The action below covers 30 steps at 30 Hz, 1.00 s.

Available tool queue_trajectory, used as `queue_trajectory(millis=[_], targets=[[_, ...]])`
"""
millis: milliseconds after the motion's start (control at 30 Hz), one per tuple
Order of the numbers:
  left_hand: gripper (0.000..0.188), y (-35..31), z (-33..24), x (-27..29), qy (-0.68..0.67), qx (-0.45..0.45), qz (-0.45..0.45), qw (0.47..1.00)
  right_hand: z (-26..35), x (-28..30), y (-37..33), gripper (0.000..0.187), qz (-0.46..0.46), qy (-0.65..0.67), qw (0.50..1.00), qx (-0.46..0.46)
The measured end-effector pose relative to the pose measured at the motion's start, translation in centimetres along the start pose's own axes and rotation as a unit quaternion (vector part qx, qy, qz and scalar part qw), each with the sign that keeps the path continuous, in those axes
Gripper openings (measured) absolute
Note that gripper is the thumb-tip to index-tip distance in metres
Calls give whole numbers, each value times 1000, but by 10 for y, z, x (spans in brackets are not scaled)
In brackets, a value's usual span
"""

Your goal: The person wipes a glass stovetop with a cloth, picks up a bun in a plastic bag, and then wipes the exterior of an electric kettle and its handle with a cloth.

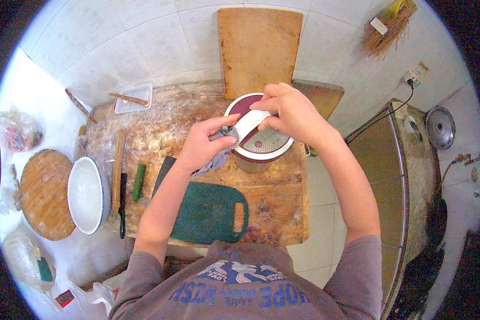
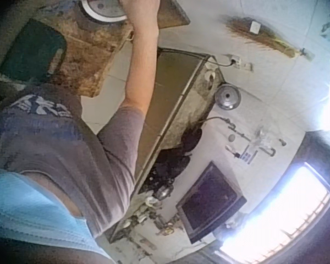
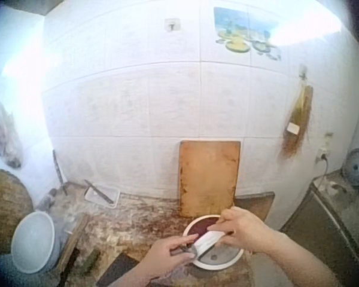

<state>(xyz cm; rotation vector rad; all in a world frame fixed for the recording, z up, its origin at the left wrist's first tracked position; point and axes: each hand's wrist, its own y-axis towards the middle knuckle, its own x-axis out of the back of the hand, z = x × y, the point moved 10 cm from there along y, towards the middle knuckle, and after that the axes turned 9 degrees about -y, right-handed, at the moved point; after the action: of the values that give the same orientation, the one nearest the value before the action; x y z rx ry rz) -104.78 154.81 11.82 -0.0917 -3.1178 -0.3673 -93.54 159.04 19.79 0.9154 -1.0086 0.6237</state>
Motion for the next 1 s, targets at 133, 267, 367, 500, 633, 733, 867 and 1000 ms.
queue_trajectory(millis=[133, 267, 367, 500, 633, 733, 867, 1000], targets=[[31, 1, 12, 3, -16, 65, -38, 997, 1, -2, -1, 38, -1, 9, 1000, 7], [24, -5, 14, 7, -22, 54, -116, 992, 1, -2, -2, 38, -4, -9, 1000, 10], [19, -8, 8, 10, -1, 10, -163, 987, 3, -1, -2, 35, -22, -19, 999, 21], [9, -9, -9, 11, 75, -30, -206, 975, 3, -2, -3, 34, -29, -28, 999, 21], [7, 4, -12, 9, 157, -10, -178, 971, 2, -3, -3, 34, -23, -26, 999, 16], [8, 17, -11, 7, 201, -3, -157, 967, 1, -2, -2, 35, -9, -27, 999, 14], [10, 29, 22, 15, 113, 69, -77, 988, 0, -4, 1, 36, 2, -20, 1000, 9], [9, 20, 43, 13, -171, 119, -25, 978, -2, -3, 0, 36, 0, -24, 1000, 8]])
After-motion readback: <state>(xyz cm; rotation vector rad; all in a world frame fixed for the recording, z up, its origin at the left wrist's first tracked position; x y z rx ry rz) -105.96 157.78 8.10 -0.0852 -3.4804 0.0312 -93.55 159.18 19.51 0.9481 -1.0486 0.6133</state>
